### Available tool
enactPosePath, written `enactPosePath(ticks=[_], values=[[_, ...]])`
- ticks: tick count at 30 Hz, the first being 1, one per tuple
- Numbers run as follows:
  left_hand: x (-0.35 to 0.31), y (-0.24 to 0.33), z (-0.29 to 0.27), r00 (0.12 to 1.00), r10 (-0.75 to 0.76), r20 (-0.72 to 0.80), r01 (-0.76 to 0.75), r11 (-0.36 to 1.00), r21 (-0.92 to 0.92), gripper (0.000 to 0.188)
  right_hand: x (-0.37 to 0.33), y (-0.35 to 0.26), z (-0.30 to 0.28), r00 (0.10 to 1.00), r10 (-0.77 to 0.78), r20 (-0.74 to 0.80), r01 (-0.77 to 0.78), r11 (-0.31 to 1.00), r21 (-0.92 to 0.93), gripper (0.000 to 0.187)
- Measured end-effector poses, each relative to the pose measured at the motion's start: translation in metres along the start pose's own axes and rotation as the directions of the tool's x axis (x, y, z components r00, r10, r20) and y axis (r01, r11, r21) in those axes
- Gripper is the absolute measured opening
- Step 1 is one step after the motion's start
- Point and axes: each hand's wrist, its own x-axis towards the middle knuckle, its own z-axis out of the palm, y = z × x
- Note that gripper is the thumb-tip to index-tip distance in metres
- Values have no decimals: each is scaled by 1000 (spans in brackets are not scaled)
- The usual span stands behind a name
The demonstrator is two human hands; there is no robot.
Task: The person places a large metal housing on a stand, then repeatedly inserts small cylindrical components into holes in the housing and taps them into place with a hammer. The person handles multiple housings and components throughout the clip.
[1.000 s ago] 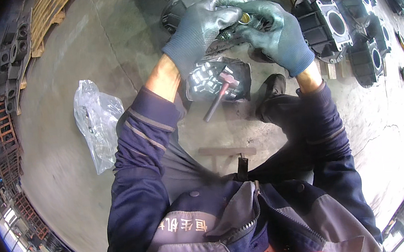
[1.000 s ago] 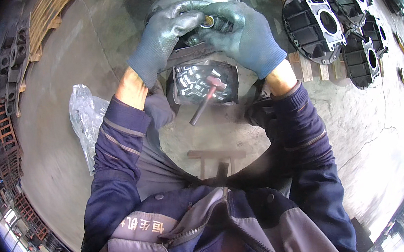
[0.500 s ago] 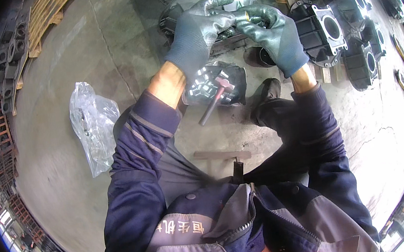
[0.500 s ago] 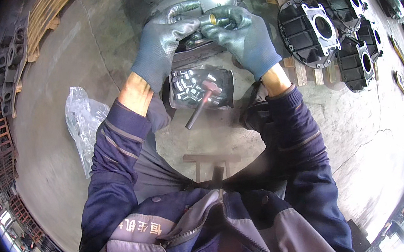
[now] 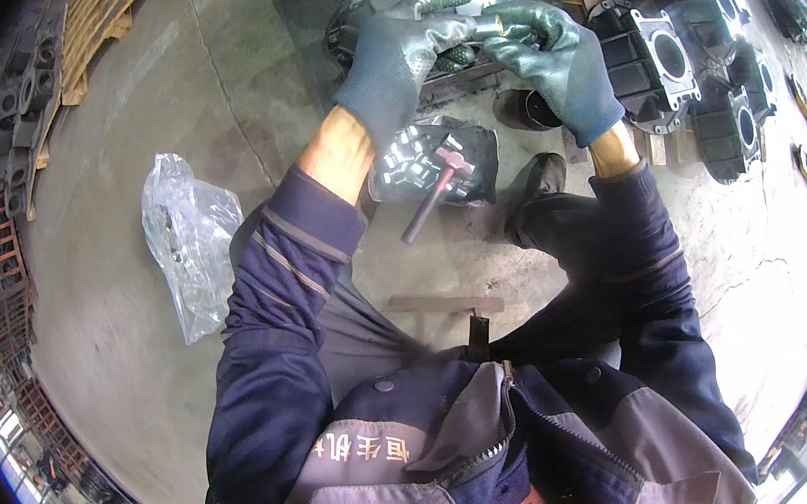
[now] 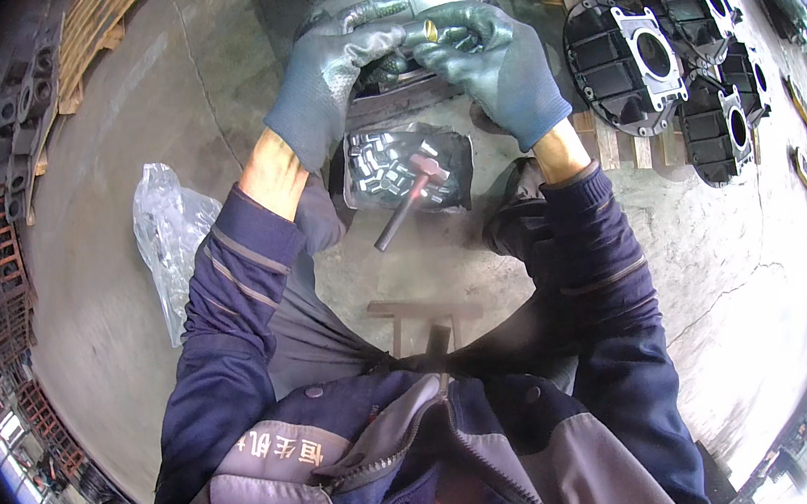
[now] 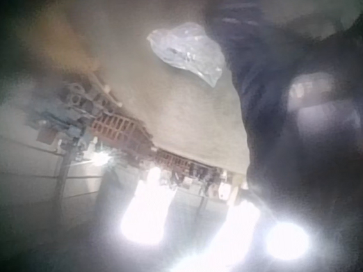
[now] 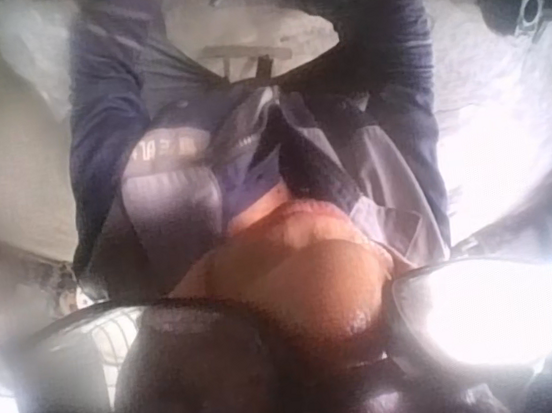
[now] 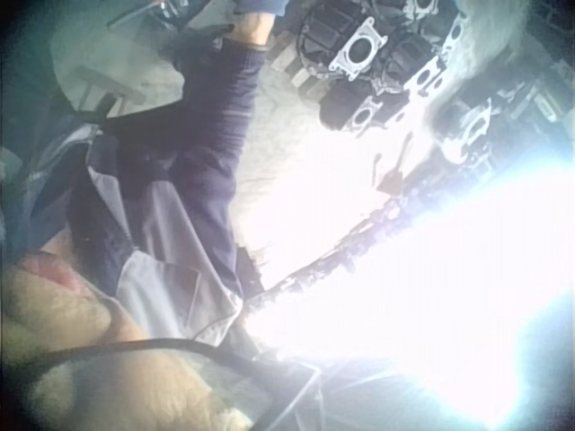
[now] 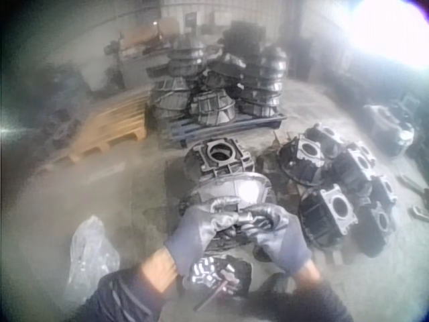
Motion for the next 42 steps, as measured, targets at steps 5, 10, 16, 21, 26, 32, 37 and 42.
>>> enactPosePath(ticks=[5,10,16,21,26,32,37,42], values=[[2,0,1,1000,-20,-5,20,999,-46,32,-1,-4,1,1000,-7,0,7,999,-53,37],[2,-3,-2,999,35,19,-35,999,-38,28,0,3,2,998,-60,9,60,998,-19,40],[5,-11,-11,990,23,141,-17,999,-49,39,-1,10,-1,1000,5,21,-7,996,89,42],[9,-11,-13,986,-46,158,53,998,-45,38,-4,0,-1,995,-95,-15,95,995,3,40],[7,-11,-4,1000,-12,26,8,987,160,28,-1,-14,1,910,-414,-31,293,694,-658,30],[6,-13,10,999,-41,-19,42,995,93,34,-1,-14,3,902,-431,2,271,565,-779,27],[7,-14,20,985,-163,-60,165,986,19,34,-1,-4,-1,910,-413,23,244,490,-837,28],[5,-17,15,990,-141,30,139,988,74,34,-1,-2,-2,866,-501,5,300,510,-806,26]])
